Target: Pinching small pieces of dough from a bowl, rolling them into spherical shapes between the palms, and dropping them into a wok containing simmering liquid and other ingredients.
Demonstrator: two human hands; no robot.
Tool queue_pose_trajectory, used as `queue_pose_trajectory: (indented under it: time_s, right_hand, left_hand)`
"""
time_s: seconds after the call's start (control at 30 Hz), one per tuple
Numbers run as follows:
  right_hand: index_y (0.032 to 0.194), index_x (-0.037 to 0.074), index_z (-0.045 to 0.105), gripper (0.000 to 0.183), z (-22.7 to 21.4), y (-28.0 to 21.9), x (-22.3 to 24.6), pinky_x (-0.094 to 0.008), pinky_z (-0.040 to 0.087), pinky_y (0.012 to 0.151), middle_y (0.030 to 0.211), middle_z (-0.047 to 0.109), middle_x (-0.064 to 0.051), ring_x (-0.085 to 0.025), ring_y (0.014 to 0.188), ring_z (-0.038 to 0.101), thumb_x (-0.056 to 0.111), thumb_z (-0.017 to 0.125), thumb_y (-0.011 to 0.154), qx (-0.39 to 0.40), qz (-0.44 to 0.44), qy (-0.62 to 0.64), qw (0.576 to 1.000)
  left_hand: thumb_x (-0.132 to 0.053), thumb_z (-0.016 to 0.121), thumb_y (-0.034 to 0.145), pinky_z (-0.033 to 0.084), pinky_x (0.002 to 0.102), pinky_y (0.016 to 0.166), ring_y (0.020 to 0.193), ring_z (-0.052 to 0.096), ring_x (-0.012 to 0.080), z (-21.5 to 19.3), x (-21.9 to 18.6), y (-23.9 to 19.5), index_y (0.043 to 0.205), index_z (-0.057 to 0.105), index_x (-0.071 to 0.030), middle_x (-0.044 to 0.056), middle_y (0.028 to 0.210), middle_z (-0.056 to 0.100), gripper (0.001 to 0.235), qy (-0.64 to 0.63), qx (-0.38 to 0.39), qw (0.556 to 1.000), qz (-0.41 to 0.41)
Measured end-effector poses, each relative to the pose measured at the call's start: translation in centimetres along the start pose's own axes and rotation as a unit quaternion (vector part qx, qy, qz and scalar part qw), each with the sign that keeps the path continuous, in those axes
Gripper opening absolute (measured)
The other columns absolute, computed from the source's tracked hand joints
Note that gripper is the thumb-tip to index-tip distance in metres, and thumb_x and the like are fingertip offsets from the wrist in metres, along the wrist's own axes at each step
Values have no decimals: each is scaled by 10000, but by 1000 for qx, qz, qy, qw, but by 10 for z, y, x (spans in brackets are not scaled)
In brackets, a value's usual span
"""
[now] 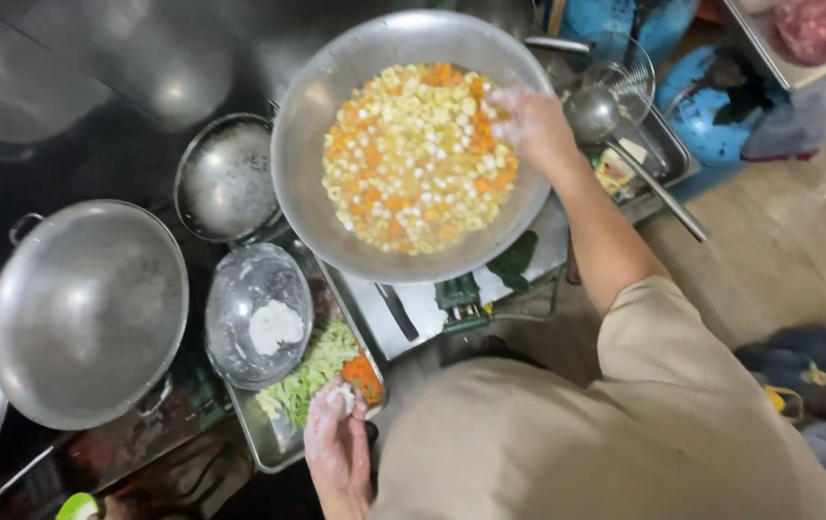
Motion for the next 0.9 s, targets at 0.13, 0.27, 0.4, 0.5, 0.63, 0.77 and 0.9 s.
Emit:
queue_pose_trajectory:
  time_s: [0.13, 0.27, 0.4, 0.5, 0.63, 0.77, 0.9]
  right_hand:
    - [1257, -4, 727, 404, 15, -22, 8, -504, 462, 1024, 1249, 712, -214, -381, 1138, 657, 80, 632, 872, -22, 21, -54, 998]
    - [1094, 121, 715, 203, 30, -76, 146, -286, 610, 832, 1053, 740, -36, -167, 929, 708, 78, 684, 898, 167, 218, 84, 958]
    - [1274, 0, 682, 586, 109, -152, 212, -378, 447, 1048, 1362, 663, -202, -312, 1240, 635, 309, 786, 786, 379, -69, 177, 906]
    - [1290, 62, 649, 383, 128, -185, 230, -431, 460, 1021, 1324, 635, -129, -336, 1162, 572, 320, 463, 1077, 253, -325, 109, 905]
    - [1089, 127, 718, 436, 135, -187, 231, -448, 473, 1028, 1221, 709, -92, -343, 1108, 620, 321, 328, 1115, 203, -370, 134, 896]
    - [1114, 2, 614, 309, 158, -193, 216, -449, 518, 999, 1114, 632, -215, -396, 1062, 622, 274, 475, 1069, 193, -231, 136, 944]
    - [1230, -10, 614, 308, 146, -191, 207, -451, 535, 896, 1088, 609, -190, -355, 1036, 591, 228, 530, 1053, 193, -179, 62, 963]
  left_hand:
    - [-16, 712, 862, 579, 310, 748, 858, 676, 282, 18, -3, -9, 1135, 631, 58, 189, 1031, 643, 294, 41, -16, 998, -46]
    - [34, 704, 881, 632, 339, 718, 844, 725, 317, 35, -2, -4, 1016, 667, 66, 219, 977, 705, 143, 42, 70, 992, -96]
    - [22, 740, 810, 550, 241, 588, 725, 696, 233, 48, 13, 22, 927, 669, 25, 129, 849, 684, 137, 75, 122, 981, -131]
    - [59, 757, 801, 613, 295, 582, 668, 703, 188, 50, 29, 39, 977, 674, -26, 115, 825, 729, 213, 25, 162, 972, -170]
    - [-12, 618, 868, 523, 257, 695, 806, 654, 156, 83, -8, 45, 927, 709, -13, 77, 895, 687, 108, 355, 350, 859, 120]
    - [-54, 603, 952, 567, 274, 748, 855, 661, 206, 84, -18, 47, 997, 688, 8, 132, 1015, 651, 114, 449, 446, 707, 316]
    - [-9, 753, 867, 614, 340, 768, 820, 679, 177, 65, 34, 86, 971, 656, -20, 104, 907, 693, 142, 154, 237, 948, -147]
Point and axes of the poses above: each hand's wrist, its own y-axis towards the middle knuckle, its own z-axis out of the palm, x = y × z, the point moved 5 cm from there along y, towards the middle knuckle
